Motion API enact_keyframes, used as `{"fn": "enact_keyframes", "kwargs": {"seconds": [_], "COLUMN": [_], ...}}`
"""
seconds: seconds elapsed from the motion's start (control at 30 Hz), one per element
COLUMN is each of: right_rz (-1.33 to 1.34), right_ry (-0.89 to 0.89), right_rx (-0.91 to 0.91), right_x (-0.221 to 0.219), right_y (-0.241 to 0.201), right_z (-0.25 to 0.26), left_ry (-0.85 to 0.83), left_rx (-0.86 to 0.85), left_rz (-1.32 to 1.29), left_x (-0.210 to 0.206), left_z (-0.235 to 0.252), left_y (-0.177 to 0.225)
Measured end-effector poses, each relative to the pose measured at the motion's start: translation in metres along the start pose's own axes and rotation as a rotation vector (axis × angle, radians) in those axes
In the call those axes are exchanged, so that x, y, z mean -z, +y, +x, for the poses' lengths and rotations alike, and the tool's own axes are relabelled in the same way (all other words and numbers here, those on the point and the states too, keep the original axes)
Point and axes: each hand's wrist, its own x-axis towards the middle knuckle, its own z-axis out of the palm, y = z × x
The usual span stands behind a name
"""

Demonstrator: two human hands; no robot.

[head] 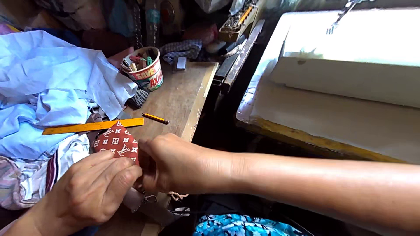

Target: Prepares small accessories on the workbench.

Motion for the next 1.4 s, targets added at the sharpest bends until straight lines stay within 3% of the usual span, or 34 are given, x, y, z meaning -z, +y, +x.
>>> {"fn": "enact_keyframes", "kwargs": {"seconds": [0.1, 0.23, 0.33, 0.53, 0.87, 1.1, 1.23, 1.3, 1.4], "right_rz": [-0.136, -0.331, -0.203, 0.067, 0.199, 0.068, -0.098, -0.239, -0.201], "right_ry": [0.277, 0.515, 0.636, 0.607, 0.633, 0.434, 0.46, 0.517, 0.589], "right_rx": [0.265, 0.364, 0.377, 0.33, 0.328, 0.326, 0.346, 0.352, 0.242], "right_x": [-0.03, -0.038, -0.038, -0.036, -0.05, -0.037, -0.034, -0.038, -0.04], "right_y": [0.029, 0.042, 0.048, 0.053, 0.051, 0.054, 0.046, 0.043, 0.05], "right_z": [0.017, 0.024, 0.028, 0.022, 0.018, 0.012, 0.018, 0.021, 0.025], "left_ry": [-0.016, 0.003, 0.12, 0.281, 0.303, 0.14, 0.096, 0.12, 0.248], "left_rx": [0.078, 0.234, 0.386, 0.517, 0.523, 0.169, 0.075, 0.139, 0.488], "left_rz": [0.009, -0.056, -0.13, -0.161, -0.13, 0.038, 0.072, 0.104, -0.061], "left_x": [-0.004, -0.009, -0.016, -0.018, -0.026, -0.016, -0.006, -0.007, -0.01], "left_z": [-0.004, -0.013, -0.017, -0.019, -0.009, -0.008, 0.0, -0.001, -0.011], "left_y": [0.001, 0.002, 0.009, 0.019, 0.022, 0.011, 0.007, 0.009, 0.021]}}
